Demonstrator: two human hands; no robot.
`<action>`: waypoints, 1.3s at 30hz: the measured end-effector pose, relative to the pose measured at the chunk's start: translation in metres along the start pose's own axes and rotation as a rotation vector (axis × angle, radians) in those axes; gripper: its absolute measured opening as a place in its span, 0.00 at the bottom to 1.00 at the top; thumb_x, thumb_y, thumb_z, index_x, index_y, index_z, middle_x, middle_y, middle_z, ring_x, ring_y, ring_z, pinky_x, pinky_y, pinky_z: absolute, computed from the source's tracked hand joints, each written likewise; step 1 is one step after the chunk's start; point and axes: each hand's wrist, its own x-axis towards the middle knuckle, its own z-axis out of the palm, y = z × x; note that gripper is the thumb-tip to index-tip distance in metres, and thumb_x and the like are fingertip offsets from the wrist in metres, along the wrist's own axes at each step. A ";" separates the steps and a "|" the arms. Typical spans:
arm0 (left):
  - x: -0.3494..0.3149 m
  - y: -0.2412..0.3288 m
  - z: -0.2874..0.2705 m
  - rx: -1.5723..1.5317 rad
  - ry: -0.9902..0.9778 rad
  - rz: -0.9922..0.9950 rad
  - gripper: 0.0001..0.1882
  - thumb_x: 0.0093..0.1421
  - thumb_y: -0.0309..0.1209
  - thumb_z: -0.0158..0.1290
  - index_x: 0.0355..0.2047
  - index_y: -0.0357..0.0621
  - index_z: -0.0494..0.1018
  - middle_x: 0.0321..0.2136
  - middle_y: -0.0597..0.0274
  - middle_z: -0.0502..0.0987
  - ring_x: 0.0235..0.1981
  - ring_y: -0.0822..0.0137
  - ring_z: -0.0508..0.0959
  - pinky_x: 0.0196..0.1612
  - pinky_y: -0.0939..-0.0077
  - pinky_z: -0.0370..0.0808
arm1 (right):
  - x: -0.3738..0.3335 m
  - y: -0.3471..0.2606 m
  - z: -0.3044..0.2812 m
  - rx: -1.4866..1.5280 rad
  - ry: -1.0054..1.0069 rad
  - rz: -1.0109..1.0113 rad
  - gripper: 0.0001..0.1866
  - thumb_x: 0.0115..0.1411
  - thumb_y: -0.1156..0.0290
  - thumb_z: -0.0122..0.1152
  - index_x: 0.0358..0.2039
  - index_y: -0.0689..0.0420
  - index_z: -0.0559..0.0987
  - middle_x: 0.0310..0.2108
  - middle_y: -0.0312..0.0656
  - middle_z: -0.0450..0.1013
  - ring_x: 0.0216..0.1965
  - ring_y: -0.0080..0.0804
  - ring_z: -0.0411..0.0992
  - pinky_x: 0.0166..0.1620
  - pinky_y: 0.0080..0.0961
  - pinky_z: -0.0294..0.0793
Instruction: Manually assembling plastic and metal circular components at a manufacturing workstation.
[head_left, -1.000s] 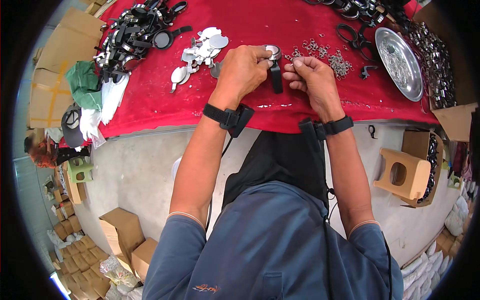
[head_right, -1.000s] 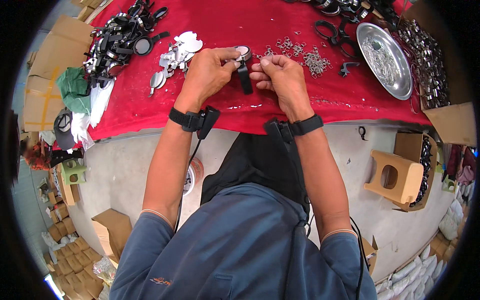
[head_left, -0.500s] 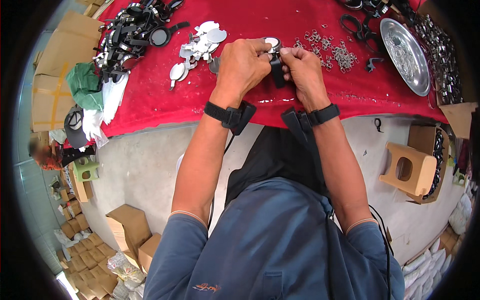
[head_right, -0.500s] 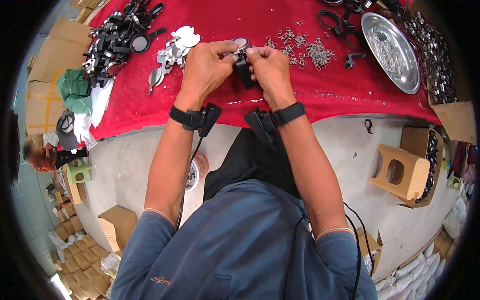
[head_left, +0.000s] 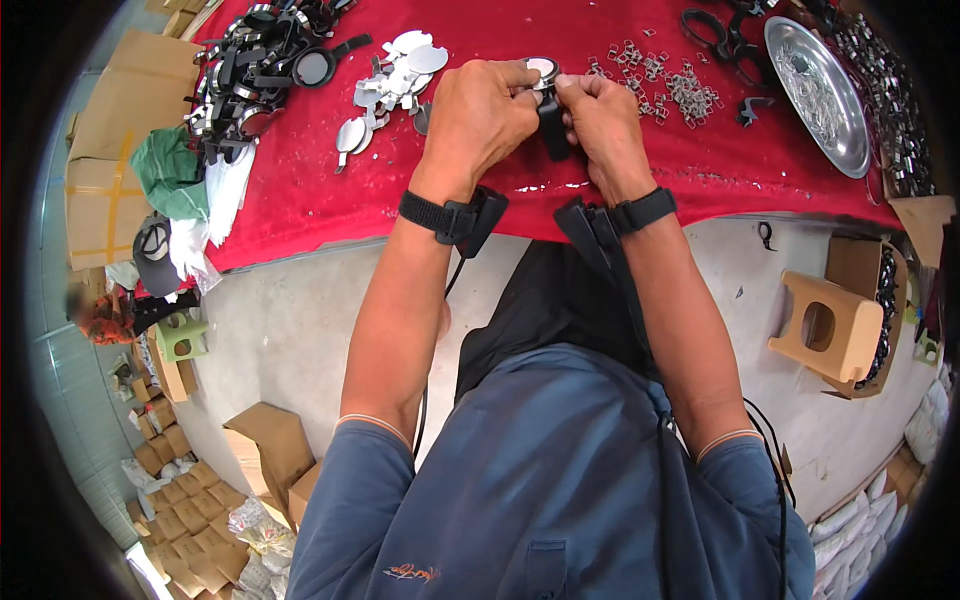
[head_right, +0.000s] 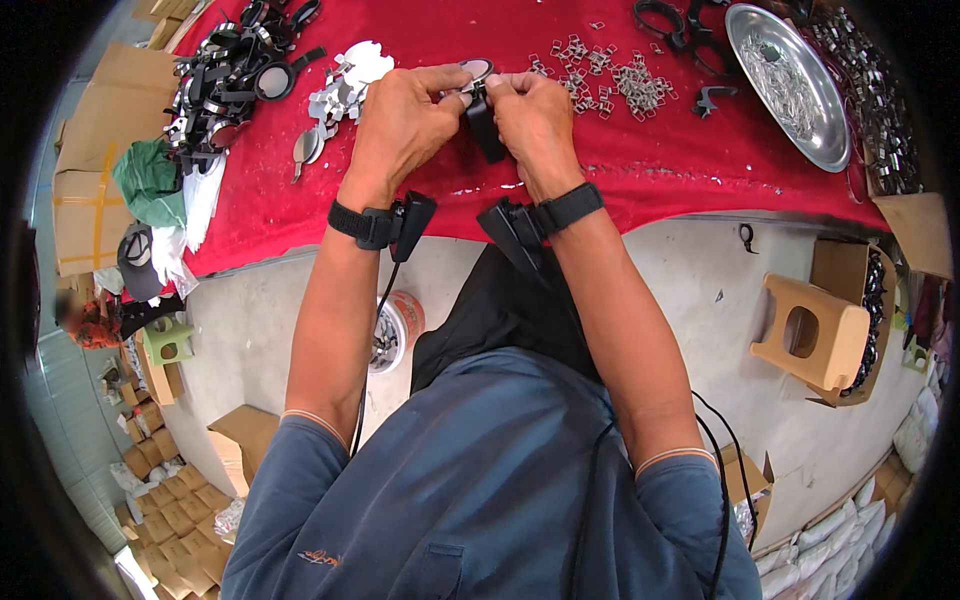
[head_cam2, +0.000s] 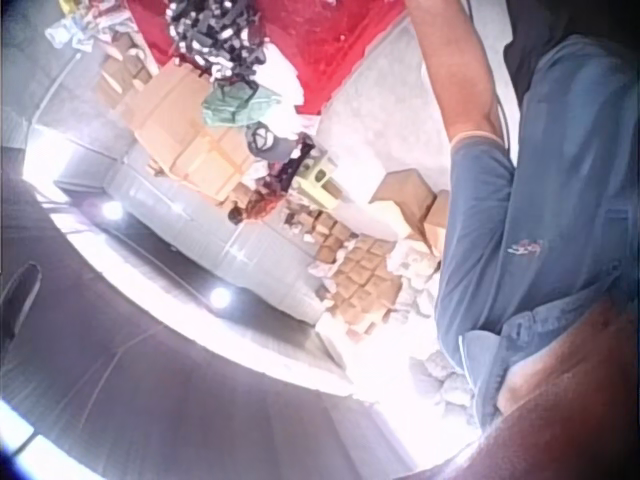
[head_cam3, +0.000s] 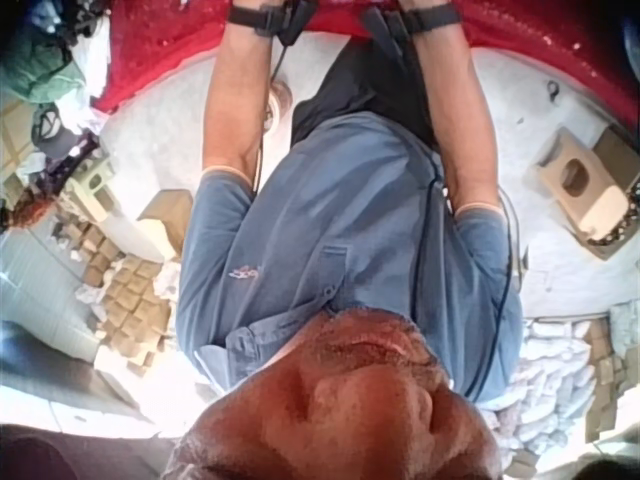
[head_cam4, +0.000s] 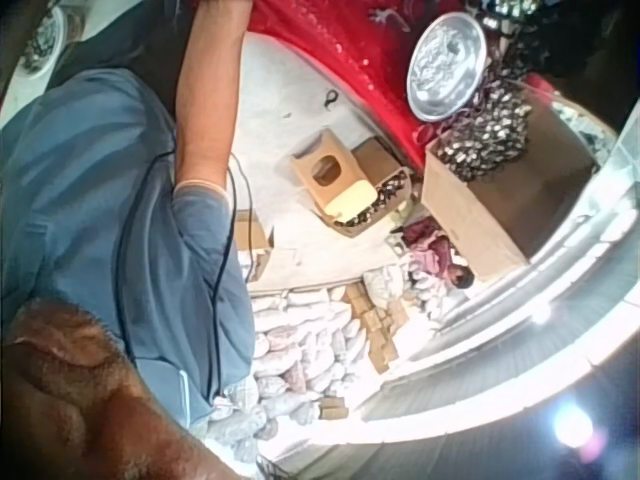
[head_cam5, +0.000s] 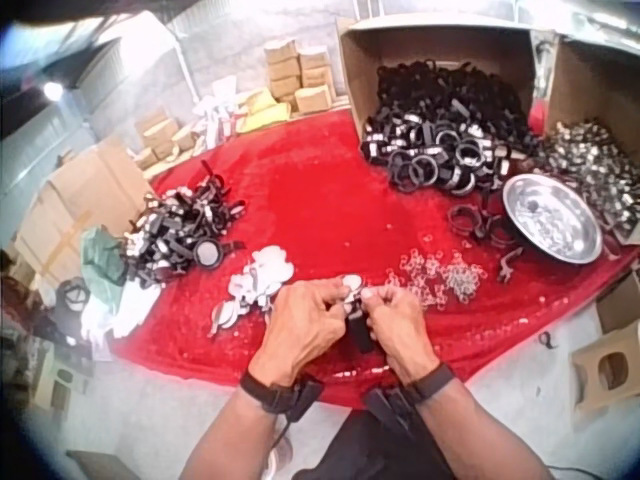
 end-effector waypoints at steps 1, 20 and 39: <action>-0.001 -0.002 0.001 0.002 -0.001 -0.002 0.17 0.64 0.32 0.61 0.51 0.45 0.90 0.41 0.43 0.90 0.40 0.48 0.92 0.49 0.62 0.86 | 0.001 0.001 0.000 0.002 -0.001 0.002 0.13 0.73 0.66 0.70 0.43 0.66 0.87 0.27 0.33 0.78 0.24 0.19 0.71 0.26 0.22 0.69; -0.001 -0.006 0.006 0.001 0.007 -0.040 0.17 0.64 0.31 0.62 0.51 0.44 0.90 0.42 0.48 0.92 0.40 0.56 0.92 0.50 0.66 0.85 | 0.002 0.008 0.004 -0.109 0.054 -0.052 0.14 0.72 0.64 0.71 0.43 0.66 0.87 0.30 0.36 0.80 0.30 0.21 0.74 0.33 0.25 0.74; -0.001 -0.001 0.011 -0.019 0.009 -0.105 0.19 0.66 0.28 0.65 0.56 0.41 0.89 0.44 0.52 0.93 0.41 0.70 0.89 0.48 0.74 0.82 | 0.007 0.018 0.010 -0.239 0.171 -0.152 0.17 0.68 0.59 0.72 0.39 0.63 0.90 0.33 0.51 0.87 0.38 0.46 0.87 0.48 0.43 0.83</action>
